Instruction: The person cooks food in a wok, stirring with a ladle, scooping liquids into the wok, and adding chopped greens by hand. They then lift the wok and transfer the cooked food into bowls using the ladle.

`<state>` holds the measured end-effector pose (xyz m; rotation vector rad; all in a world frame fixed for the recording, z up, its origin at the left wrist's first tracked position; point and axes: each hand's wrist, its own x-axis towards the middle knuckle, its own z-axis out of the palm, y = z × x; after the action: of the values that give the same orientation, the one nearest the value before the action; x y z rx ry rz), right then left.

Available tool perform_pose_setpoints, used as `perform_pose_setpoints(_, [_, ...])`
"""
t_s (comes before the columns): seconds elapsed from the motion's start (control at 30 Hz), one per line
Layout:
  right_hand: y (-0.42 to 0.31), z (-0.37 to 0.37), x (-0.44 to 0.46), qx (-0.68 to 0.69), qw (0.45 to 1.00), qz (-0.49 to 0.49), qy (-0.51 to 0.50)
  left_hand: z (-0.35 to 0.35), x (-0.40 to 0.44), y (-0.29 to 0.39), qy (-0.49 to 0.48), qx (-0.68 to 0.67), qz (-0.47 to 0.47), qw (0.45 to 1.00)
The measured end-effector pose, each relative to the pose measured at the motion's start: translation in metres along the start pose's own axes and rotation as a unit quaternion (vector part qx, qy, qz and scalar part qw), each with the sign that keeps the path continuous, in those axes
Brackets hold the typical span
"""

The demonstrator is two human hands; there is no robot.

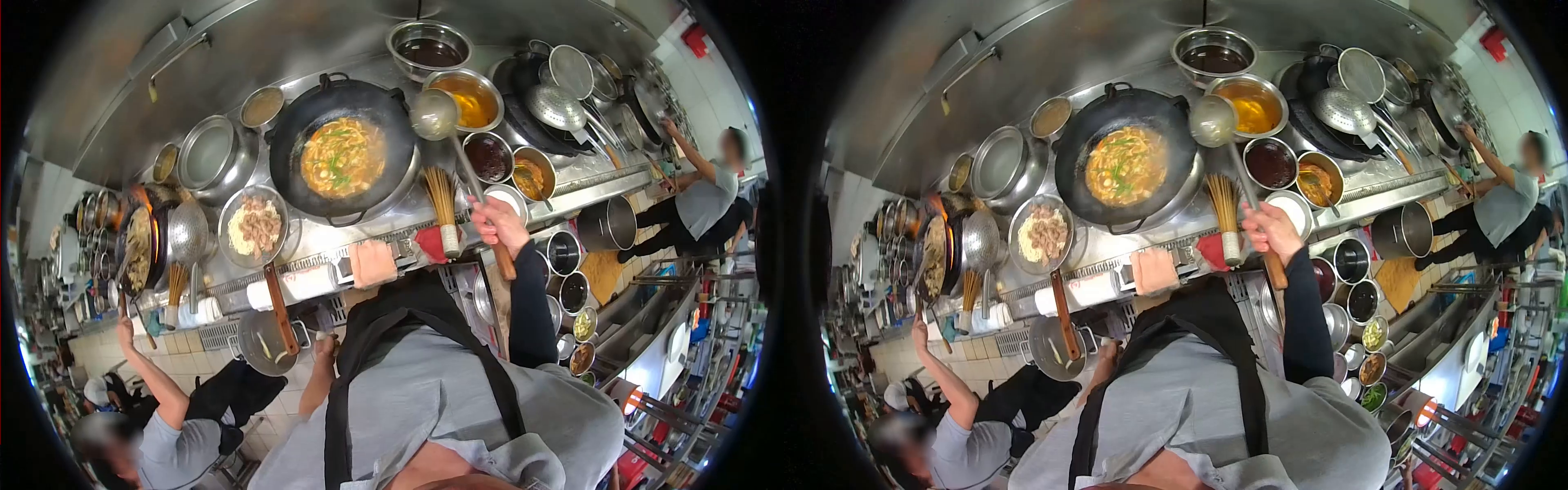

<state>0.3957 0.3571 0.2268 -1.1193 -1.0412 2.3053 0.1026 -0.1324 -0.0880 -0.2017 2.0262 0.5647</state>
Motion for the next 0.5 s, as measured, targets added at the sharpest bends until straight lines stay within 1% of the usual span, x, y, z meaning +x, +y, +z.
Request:
perform_pose_setpoints(0.07, [0.013, 0.029, 0.020, -0.011, 1.000, 0.020, -0.018, -0.002, 0.041, -0.049, -0.032, 0.129, 0.081, 0.988])
perform_pose_setpoints(0.13, [0.028, 0.056, 0.055, 0.063, 0.995, -0.004, -0.071, 0.000, 0.076, -0.083, -0.033, 0.294, 0.144, 0.944])
perform_pose_setpoints(0.2, [0.050, 0.090, 0.079, 0.041, 0.999, -0.024, -0.013, 0.002, 0.103, -0.097, -0.021, 0.467, 0.196, 0.862])
perform_pose_setpoints(0.23, [0.054, 0.117, 0.072, -0.080, 0.992, -0.066, 0.070, -0.001, 0.107, -0.095, -0.012, 0.546, 0.219, 0.809])
perform_pose_setpoints(0.27, [0.054, 0.124, 0.066, -0.094, 0.991, -0.069, 0.064, -0.006, 0.108, -0.097, -0.024, 0.432, 0.224, 0.873])
perform_pose_setpoints(0.3, [0.052, 0.127, 0.062, -0.109, 0.990, -0.073, 0.059, -0.009, 0.105, -0.094, -0.035, 0.310, 0.227, 0.923])
perform_pose_setpoints(0.33, [0.047, 0.132, 0.056, -0.125, 0.988, -0.075, 0.055, -0.009, 0.100, -0.092, -0.048, 0.181, 0.225, 0.956])
perform_pose_setpoints(0.37, [0.039, 0.136, 0.047, -0.127, 0.988, -0.072, 0.050, -0.008, 0.092, -0.094, -0.061, 0.050, 0.218, 0.973])
perform_pose_setpoints(0.4, [0.030, 0.141, 0.036, -0.110, 0.991, -0.073, 0.031, -0.008, 0.085, -0.096, -0.073, -0.081, 0.206, 0.973])
perform_pose_setpoints(0.47, [0.009, 0.152, 0.017, -0.076, 0.994, -0.078, -0.010, -0.003, 0.102, -0.110, -0.076, -0.213, 0.180, 0.957])
perform_pose_setpoints(0.5, [0.001, 0.156, 0.008, -0.043, 0.997, -0.063, -0.024, -0.005, 0.093, -0.102, -0.058, -0.181, 0.180, 0.965])
